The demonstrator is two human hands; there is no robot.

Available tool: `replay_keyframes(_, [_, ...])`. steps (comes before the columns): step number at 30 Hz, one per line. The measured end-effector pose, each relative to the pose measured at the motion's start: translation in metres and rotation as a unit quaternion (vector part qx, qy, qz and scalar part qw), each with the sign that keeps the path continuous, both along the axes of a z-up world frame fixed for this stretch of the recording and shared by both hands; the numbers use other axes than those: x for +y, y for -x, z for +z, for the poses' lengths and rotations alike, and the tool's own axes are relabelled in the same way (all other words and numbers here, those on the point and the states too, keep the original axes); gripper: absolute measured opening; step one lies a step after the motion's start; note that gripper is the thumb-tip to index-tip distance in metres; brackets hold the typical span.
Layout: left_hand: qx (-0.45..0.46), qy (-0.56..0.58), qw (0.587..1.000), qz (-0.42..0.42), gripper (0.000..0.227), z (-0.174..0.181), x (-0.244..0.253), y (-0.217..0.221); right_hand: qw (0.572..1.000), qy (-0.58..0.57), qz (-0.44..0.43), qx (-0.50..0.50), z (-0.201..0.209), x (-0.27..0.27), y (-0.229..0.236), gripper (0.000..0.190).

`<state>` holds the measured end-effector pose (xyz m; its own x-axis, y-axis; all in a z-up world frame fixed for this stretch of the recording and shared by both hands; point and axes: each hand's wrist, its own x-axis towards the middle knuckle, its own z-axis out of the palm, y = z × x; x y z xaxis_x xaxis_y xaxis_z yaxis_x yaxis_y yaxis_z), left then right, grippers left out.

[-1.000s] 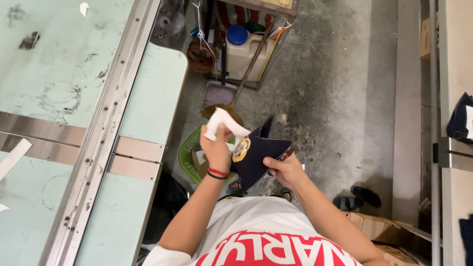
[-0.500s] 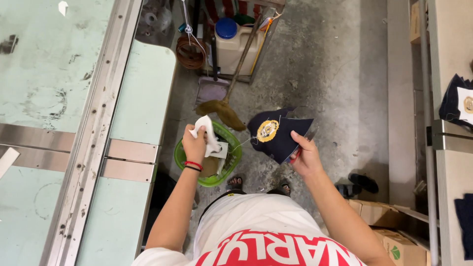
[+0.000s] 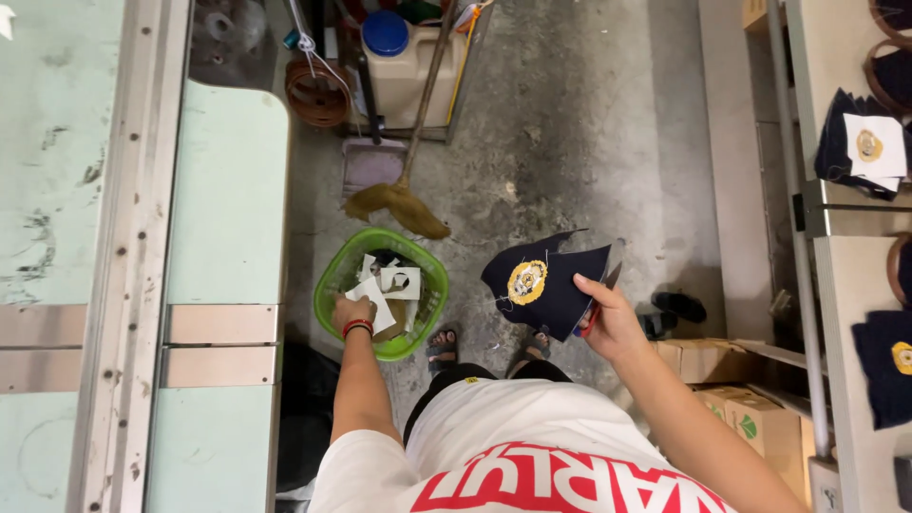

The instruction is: Trimming excess backing material from embroidered patches using scissors

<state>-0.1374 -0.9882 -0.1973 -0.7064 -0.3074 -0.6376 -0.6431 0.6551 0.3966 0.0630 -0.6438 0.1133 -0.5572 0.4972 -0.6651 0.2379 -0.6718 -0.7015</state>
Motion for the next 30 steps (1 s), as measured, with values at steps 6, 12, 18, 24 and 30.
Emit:
replay_keyframes(6, [0.113, -0.196, 0.972, -0.056, 0.058, 0.055, 0.089, -0.021, 0.999, -0.034, -0.007, 0.027, -0.013, 0.021, -0.008, 0.023])
replay_keyframes(12, [0.059, -0.619, 0.780, -0.075, 0.077, 0.198, 0.182, -0.090, 0.996, -0.064, -0.008, 0.065, 0.001, 0.022, 0.000, 0.022])
replay_keyframes(18, [0.133, -0.649, 0.748, -0.034, 0.045, 0.212, 0.201, -0.104, 0.990, -0.074, -0.029, 0.118, 0.033, 0.010, 0.009, 0.014])
replay_keyframes(24, [0.200, -0.558, 0.800, -0.090, 0.007, 0.237, 0.185, -0.092, 0.989, -0.086, -0.035, 0.118, -0.019, 0.023, -0.006, 0.012])
replay_keyframes(30, [0.179, -0.577, 0.790, -0.103, 0.009, 0.248, 0.174, -0.091, 0.910, -0.371, 0.133, -0.126, 0.014, 0.031, -0.003, 0.042])
